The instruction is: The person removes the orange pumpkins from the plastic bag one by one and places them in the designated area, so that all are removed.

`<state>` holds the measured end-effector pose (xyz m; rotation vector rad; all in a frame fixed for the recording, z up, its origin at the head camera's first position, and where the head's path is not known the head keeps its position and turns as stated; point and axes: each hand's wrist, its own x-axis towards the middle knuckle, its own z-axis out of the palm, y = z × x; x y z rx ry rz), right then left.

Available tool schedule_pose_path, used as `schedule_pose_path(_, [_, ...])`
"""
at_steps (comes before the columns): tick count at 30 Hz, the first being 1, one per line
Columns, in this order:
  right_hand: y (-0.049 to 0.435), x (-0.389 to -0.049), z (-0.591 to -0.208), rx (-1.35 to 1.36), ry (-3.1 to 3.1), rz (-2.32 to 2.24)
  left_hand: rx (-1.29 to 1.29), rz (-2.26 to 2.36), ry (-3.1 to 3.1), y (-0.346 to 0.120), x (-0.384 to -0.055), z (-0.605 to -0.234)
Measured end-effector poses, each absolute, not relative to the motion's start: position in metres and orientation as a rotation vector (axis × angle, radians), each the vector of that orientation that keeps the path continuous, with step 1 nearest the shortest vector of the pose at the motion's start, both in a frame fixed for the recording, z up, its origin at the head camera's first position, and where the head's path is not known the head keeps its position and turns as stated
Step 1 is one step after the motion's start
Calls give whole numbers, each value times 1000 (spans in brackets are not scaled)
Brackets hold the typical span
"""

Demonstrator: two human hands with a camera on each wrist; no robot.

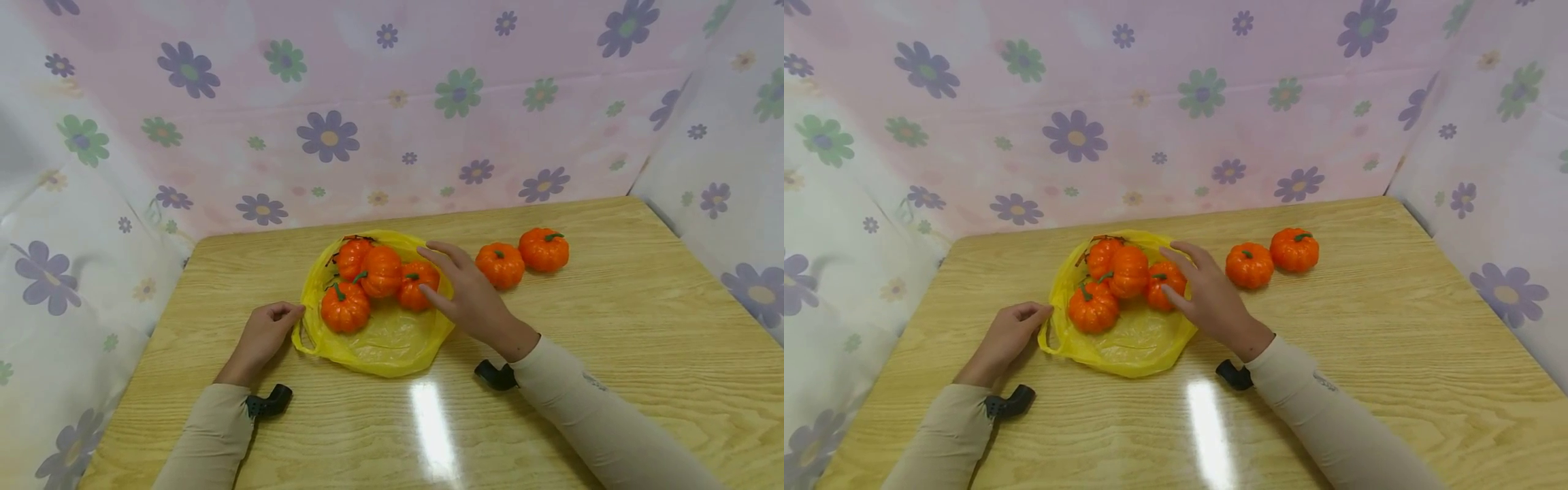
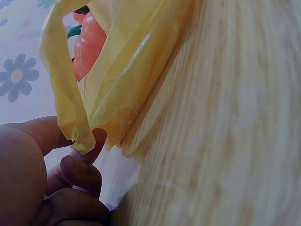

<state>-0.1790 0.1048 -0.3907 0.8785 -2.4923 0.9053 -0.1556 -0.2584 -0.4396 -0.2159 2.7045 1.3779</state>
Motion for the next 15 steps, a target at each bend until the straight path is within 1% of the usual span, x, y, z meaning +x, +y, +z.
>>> schedule_pose_path(15, [79, -181, -391, 928, -2534, 923, -249, 1439, 2650, -258, -154, -439])
